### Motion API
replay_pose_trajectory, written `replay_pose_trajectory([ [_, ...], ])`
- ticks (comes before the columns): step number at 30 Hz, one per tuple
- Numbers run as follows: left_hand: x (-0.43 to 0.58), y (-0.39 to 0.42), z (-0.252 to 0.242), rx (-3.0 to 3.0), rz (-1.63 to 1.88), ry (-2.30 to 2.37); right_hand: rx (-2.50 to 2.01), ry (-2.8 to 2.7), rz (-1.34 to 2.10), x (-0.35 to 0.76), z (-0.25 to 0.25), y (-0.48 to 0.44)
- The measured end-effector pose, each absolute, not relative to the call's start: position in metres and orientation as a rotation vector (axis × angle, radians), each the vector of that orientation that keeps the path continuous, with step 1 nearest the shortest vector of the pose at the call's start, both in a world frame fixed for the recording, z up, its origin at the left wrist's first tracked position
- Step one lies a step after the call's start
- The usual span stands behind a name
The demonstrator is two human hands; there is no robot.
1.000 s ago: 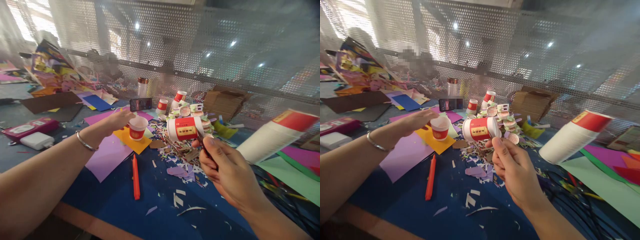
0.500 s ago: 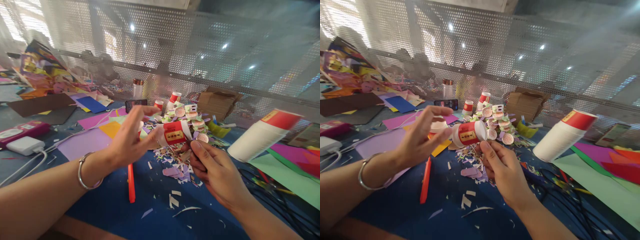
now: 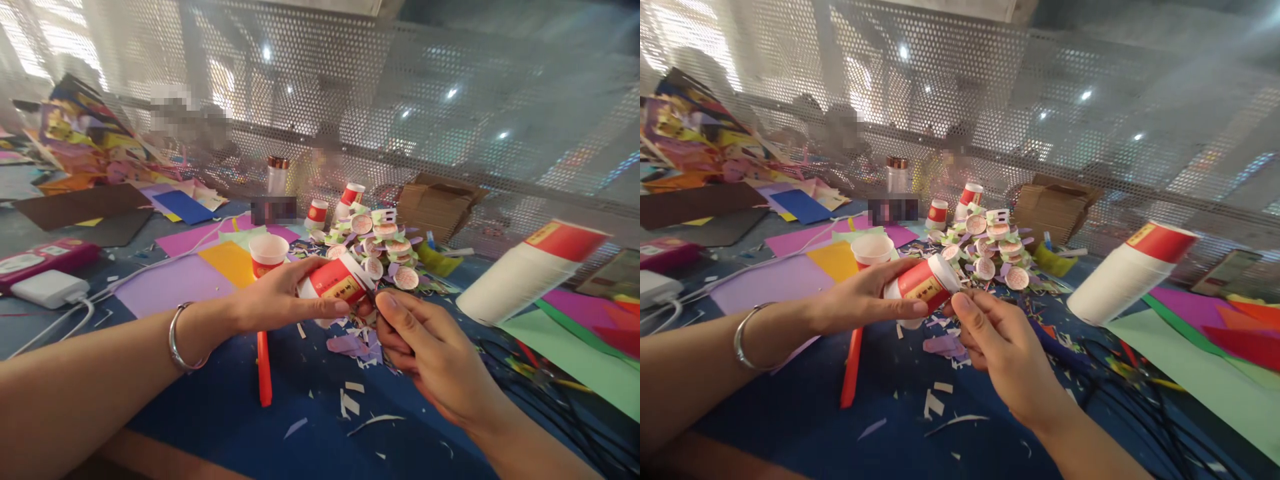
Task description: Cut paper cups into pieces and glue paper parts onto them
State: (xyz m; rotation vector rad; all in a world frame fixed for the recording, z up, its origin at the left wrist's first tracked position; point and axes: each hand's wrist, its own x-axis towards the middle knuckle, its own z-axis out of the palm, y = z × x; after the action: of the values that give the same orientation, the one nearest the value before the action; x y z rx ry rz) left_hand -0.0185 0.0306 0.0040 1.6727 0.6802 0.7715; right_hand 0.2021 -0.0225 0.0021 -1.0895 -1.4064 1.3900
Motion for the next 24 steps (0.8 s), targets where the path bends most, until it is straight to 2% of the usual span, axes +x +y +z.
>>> replay_pose_trajectory([
  [17, -0.0117, 0.023, 0.0004, 1.365, 0.618, 0.771, -1.206, -1.348, 1.512, 0.2015, 0.0036, -0.0224],
  [24, -0.0169, 0.0236, 0.001, 1.591, 0.631, 0.874, -1.218, -1.301, 1.521, 0.1974, 0.0018, -0.0233],
])
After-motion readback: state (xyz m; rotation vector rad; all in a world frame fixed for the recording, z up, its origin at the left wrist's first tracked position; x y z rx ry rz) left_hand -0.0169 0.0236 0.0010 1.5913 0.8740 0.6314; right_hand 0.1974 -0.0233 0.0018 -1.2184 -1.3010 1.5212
